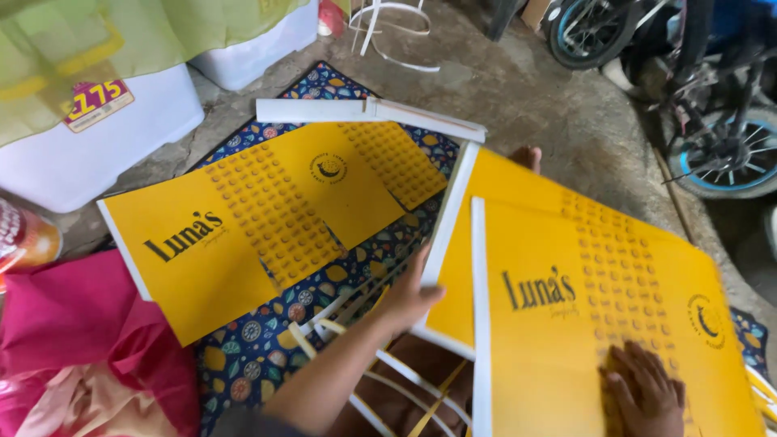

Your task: Separating die-cut paper bag templates from waste paper strips and stacking them.

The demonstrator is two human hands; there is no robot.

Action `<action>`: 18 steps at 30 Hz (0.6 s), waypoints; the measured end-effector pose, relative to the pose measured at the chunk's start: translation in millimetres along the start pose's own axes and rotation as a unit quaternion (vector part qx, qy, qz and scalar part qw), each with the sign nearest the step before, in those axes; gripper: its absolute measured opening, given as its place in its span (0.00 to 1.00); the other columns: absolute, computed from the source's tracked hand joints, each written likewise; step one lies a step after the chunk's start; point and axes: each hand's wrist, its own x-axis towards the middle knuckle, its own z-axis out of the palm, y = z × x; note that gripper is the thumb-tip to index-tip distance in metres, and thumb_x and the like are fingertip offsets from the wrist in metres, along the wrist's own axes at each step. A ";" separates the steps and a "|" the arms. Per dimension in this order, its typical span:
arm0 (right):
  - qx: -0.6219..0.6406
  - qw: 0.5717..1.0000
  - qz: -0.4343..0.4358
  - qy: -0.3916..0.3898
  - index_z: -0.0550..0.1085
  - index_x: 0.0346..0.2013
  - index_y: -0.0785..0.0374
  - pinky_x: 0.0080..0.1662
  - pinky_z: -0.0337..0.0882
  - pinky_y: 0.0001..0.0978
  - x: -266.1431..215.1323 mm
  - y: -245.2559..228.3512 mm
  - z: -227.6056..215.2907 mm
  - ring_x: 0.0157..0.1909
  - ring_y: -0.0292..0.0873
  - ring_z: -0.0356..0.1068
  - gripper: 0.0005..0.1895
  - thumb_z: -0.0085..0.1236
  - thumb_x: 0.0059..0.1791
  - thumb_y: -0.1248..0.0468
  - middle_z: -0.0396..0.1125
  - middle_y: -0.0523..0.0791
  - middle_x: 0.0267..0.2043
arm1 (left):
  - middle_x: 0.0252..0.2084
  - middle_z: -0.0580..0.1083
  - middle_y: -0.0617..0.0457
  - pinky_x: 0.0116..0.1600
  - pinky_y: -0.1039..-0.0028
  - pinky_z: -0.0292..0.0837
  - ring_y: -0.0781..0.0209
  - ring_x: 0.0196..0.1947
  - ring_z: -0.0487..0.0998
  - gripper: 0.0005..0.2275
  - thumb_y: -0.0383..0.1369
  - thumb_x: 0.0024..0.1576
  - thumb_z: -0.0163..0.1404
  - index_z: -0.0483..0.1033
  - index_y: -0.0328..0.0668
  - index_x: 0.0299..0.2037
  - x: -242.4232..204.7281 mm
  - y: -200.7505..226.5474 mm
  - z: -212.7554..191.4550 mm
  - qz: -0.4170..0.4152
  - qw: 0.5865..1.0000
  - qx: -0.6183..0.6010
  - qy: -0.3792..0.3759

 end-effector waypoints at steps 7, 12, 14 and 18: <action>0.041 0.997 0.054 -0.047 0.72 0.65 0.41 0.69 0.53 0.40 9.8 -23.0 -1.7 0.78 0.37 0.58 0.29 0.54 0.48 0.50 0.64 0.39 0.73 | 0.81 0.44 0.58 0.68 0.60 0.61 0.52 0.75 0.56 0.39 0.47 0.59 0.47 0.36 0.64 0.78 13.2 -50.1 14.4 -0.062 0.997 -0.032 0.038; 0.041 0.999 0.006 0.030 0.74 0.64 0.42 0.74 0.54 0.41 24.8 -46.3 8.7 0.77 0.49 0.61 0.27 0.56 0.49 0.49 0.66 0.40 0.73 | 0.79 0.43 0.47 0.74 0.56 0.50 0.47 0.76 0.48 0.39 0.32 0.61 0.44 0.30 0.52 0.78 20.7 -8.3 -11.0 0.026 0.984 0.162 0.069; 0.036 0.999 0.016 0.030 0.74 0.63 0.41 0.73 0.53 0.39 22.7 -46.0 11.7 0.78 0.47 0.61 0.26 0.55 0.49 0.49 0.66 0.39 0.73 | 0.79 0.46 0.46 0.75 0.57 0.46 0.48 0.76 0.48 0.34 0.34 0.62 0.44 0.38 0.45 0.77 65.0 -18.0 -14.0 0.099 0.964 0.212 0.125; 0.012 0.998 0.055 -0.033 0.71 0.65 0.33 0.69 0.51 0.42 23.5 -49.2 2.7 0.81 0.42 0.55 0.28 0.49 0.49 0.45 0.62 0.34 0.76 | 0.76 0.53 0.43 0.76 0.54 0.41 0.45 0.76 0.50 0.29 0.44 0.65 0.37 0.50 0.40 0.75 130.6 -6.4 -22.8 0.157 0.933 0.270 0.180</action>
